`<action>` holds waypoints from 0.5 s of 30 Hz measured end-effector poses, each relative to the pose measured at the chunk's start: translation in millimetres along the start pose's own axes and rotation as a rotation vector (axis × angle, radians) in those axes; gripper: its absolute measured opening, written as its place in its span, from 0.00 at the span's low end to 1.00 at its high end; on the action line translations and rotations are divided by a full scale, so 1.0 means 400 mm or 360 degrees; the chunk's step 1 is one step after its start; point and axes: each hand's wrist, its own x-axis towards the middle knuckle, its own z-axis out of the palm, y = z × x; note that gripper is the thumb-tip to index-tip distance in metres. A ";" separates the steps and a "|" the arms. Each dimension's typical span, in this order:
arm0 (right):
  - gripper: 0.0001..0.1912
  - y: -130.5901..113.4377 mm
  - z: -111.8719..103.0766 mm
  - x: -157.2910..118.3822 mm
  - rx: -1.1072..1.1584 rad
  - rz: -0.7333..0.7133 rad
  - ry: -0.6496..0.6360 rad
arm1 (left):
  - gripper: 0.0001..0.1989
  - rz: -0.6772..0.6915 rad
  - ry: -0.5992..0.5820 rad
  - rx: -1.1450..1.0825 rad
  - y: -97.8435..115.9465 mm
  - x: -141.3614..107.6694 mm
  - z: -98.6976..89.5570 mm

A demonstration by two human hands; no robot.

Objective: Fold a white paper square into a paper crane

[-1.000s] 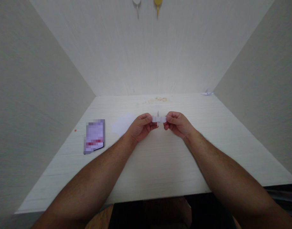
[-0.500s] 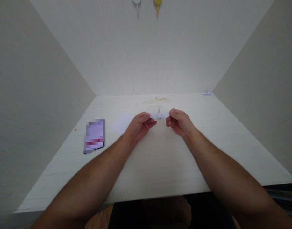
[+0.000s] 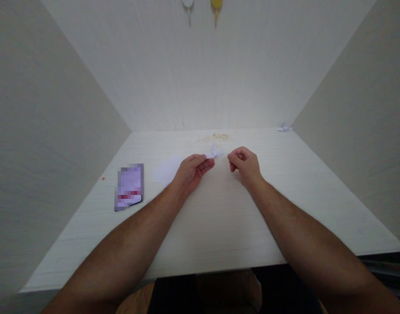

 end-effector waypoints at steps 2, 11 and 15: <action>0.13 -0.001 0.005 -0.005 -0.0094 -0.0031 -0.0020 | 0.07 0.0005 -0.0031 0.0044 -0.001 -0.004 0.004; 0.11 -0.005 0.010 -0.016 -0.0467 -0.0144 0.0118 | 0.13 0.0044 -0.0101 0.0161 -0.011 -0.007 0.008; 0.10 -0.007 0.009 -0.013 -0.0531 -0.0157 0.0222 | 0.13 0.0021 -0.0098 0.0210 -0.010 -0.004 0.011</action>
